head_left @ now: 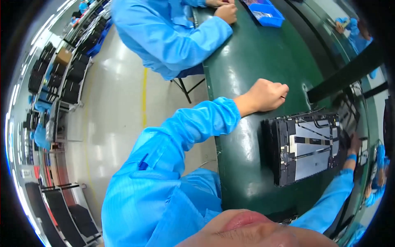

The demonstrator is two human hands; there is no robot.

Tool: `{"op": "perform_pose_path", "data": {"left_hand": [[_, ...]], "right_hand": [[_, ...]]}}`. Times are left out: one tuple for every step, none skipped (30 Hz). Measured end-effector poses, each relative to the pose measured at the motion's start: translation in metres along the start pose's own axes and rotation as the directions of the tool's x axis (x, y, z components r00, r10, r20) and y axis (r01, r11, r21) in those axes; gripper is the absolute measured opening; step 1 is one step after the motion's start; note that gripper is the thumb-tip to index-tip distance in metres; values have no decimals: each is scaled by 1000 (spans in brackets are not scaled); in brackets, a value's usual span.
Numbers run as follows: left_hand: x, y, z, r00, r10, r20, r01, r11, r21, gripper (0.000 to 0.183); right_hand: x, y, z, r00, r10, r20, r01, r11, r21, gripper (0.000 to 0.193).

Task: The person assembles electronic tablet devices by connecting ribbon cables and routing wires into chassis connectors using tweezers and by hand, repeatedly pushing completed units along the conveyor line and pulling new ones to work on.

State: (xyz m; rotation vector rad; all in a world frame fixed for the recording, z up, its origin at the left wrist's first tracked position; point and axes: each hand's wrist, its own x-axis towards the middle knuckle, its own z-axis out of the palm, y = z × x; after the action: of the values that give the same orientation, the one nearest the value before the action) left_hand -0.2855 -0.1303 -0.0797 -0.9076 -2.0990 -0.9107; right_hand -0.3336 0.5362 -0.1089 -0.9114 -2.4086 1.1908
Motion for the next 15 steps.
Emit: {"op": "perform_pose_path", "data": {"left_hand": [[-1, -1, -2, 1000, -1, 0, 1, 1000, 15, 7], [-6, -7, -8, 1000, -16, 13, 15, 998, 61, 7], [-5, -7, -5, 1000, -2, 24, 2, 999, 34, 8], [-3, -4, 2, 1000, 7, 6, -7, 1000, 23, 8], [-8, -9, -3, 1000, -17, 13, 16, 997, 81, 9], [-13, -12, -8, 999, -36, 15, 34, 991, 128, 10], [-9, -9, -3, 998, -15, 64, 9, 995, 103, 10], [-4, -5, 4, 998, 13, 57, -18, 997, 80, 10], [-6, -7, 4, 998, 0, 67, -5, 997, 82, 10], [-9, -6, 6, 997, -11, 76, 5, 997, 75, 10], [-9, -9, 7, 998, 0, 60, -5, 996, 91, 10], [-9, -9, 5, 998, 8, 58, -13, 996, 90, 10], [-8, -8, 3, 999, -5, 50, 0, 994, 111, 9], [-13, -8, -2, 999, -36, 42, 29, 989, 144, 9], [-17, -9, -6, 998, -41, 38, 35, 989, 144, 9]], "right_hand": [[3, 3, -21, 991, -130, 5, 127, 957, -262, 45], [-8, -8, -12, 973, -231, 5, 205, 853, -480, 52], [-15, 5, -40, 973, -231, -17, 197, 864, -463, 55], [-19, 10, -74, 971, -237, -46, 191, 871, -453, 59], [-37, -11, -53, 968, -249, 26, 230, 846, -481, 61], [-58, -29, -46, 962, -259, 85, 266, 816, -514, 63], [-60, -13, -90, 964, -257, 72, 254, 803, -539, 63], [-69, 6, -135, 966, -252, 57, 240, 790, -564, 62], [-80, 1, -148, 937, -335, 100, 325, 733, -598, 59], [-96, -1, -170, 902, -410, 139, 399, 664, -632, 56], [-114, -1, -187, 901, -413, 135, 400, 667, -629, 56], [-136, -2, -205, 860, -486, 152, 454, 595, -663, 48], [-159, -8, -216, 815, -553, 172, 498, 519, -694, 40], [-195, -31, -210, 811, -556, 182, 509, 518, -688, 40], [-249, -65, -205, 837, -516, 184, 480, 529, -700, 39]]}}
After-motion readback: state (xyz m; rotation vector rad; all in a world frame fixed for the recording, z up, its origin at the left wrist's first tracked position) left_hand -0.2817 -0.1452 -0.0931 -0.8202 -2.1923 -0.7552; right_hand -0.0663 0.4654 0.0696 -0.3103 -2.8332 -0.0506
